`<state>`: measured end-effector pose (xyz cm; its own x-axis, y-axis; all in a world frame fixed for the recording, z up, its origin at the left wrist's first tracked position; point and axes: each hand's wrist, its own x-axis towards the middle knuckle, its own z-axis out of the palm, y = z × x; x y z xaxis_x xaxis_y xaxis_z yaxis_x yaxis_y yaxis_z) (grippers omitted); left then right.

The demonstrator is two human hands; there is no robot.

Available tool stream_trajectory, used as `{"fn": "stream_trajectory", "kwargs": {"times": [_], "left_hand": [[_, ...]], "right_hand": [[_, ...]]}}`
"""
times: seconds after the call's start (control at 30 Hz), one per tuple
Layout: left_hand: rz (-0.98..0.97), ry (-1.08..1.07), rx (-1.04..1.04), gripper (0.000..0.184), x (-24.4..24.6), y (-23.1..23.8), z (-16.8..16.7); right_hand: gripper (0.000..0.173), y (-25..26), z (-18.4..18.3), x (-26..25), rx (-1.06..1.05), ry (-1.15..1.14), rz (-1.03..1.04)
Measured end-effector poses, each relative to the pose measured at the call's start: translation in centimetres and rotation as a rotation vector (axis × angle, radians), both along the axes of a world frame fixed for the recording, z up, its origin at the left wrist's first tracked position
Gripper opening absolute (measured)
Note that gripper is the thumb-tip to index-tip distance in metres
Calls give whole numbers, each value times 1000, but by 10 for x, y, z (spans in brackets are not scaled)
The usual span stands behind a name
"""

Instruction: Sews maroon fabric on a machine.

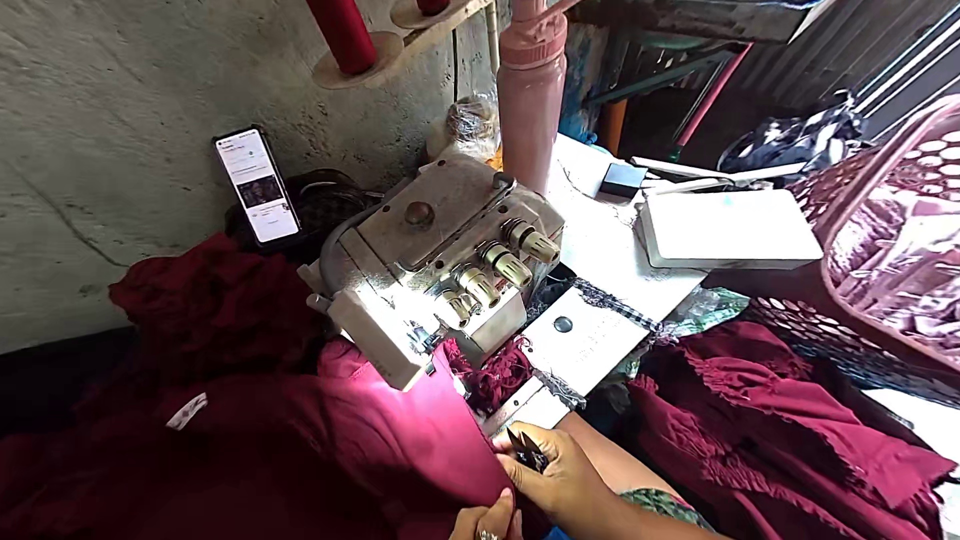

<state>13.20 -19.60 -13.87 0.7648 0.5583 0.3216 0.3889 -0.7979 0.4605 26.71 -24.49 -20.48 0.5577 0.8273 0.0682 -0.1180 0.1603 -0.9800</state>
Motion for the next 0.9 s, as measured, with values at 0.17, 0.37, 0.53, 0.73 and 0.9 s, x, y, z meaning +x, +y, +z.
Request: {"fn": "stream_trajectory", "kwargs": {"times": [0.17, 0.37, 0.53, 0.73, 0.9], "left_hand": [[51, 13, 53, 15, 24, 25, 1], [64, -64, -32, 17, 15, 50, 17], [100, -126, -63, 19, -7, 60, 22], [224, -95, -248, 17, -33, 66, 19], [276, -487, -559, 27, -15, 72, 6]], "right_hand": [[11, 27, 2, 17, 28, 3, -17], [22, 32, -10, 27, 86, -524, -246], [20, 26, 1, 39, 71, -1034, -375], [24, 23, 7, 40, -15, -838, -217], [34, 25, 14, 48, -35, -492, 52]]}}
